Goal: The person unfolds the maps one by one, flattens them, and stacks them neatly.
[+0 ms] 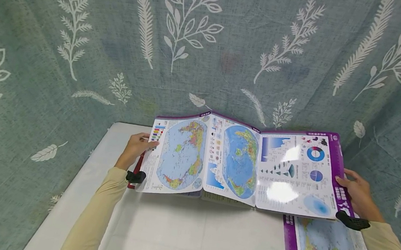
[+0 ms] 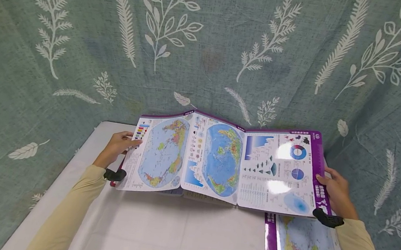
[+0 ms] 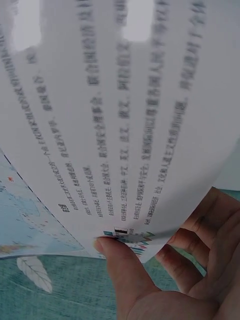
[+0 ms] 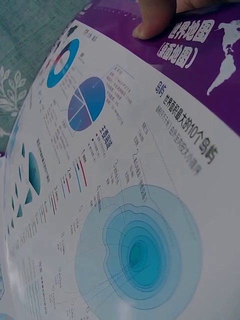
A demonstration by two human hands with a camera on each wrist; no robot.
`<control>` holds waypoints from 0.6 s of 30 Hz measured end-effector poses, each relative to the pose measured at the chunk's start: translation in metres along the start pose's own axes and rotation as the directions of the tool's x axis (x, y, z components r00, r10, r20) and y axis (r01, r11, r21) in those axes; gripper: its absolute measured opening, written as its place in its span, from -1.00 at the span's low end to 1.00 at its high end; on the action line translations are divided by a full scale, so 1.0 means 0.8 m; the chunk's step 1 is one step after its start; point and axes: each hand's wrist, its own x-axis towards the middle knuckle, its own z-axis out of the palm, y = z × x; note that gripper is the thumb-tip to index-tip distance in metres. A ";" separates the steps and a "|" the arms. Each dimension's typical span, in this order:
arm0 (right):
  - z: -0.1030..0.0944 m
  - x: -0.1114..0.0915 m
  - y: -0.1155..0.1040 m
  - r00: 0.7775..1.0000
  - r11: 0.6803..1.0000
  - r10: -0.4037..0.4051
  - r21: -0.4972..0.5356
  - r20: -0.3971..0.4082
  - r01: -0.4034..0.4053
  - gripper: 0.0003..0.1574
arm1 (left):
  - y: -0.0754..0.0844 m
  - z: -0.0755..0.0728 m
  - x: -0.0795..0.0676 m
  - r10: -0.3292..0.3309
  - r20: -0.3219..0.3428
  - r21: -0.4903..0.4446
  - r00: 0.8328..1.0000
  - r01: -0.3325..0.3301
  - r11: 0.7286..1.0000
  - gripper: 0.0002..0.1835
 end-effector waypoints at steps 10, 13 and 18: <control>-0.005 0.005 0.001 0.999 1.000 0.020 0.010 -0.025 -0.020 -0.10 | -0.004 -0.001 0.003 -0.037 -0.022 0.007 0.999 0.037 0.999 -0.31; -0.006 0.005 0.001 1.000 1.000 0.022 0.017 -0.021 -0.022 -0.12 | -0.006 -0.001 0.004 -0.053 -0.027 0.016 0.998 0.053 0.998 -0.30; -0.005 0.005 0.001 0.999 1.000 0.029 0.000 -0.023 -0.029 -0.09 | -0.008 -0.003 0.006 -0.055 -0.017 0.001 0.998 0.055 0.999 -0.32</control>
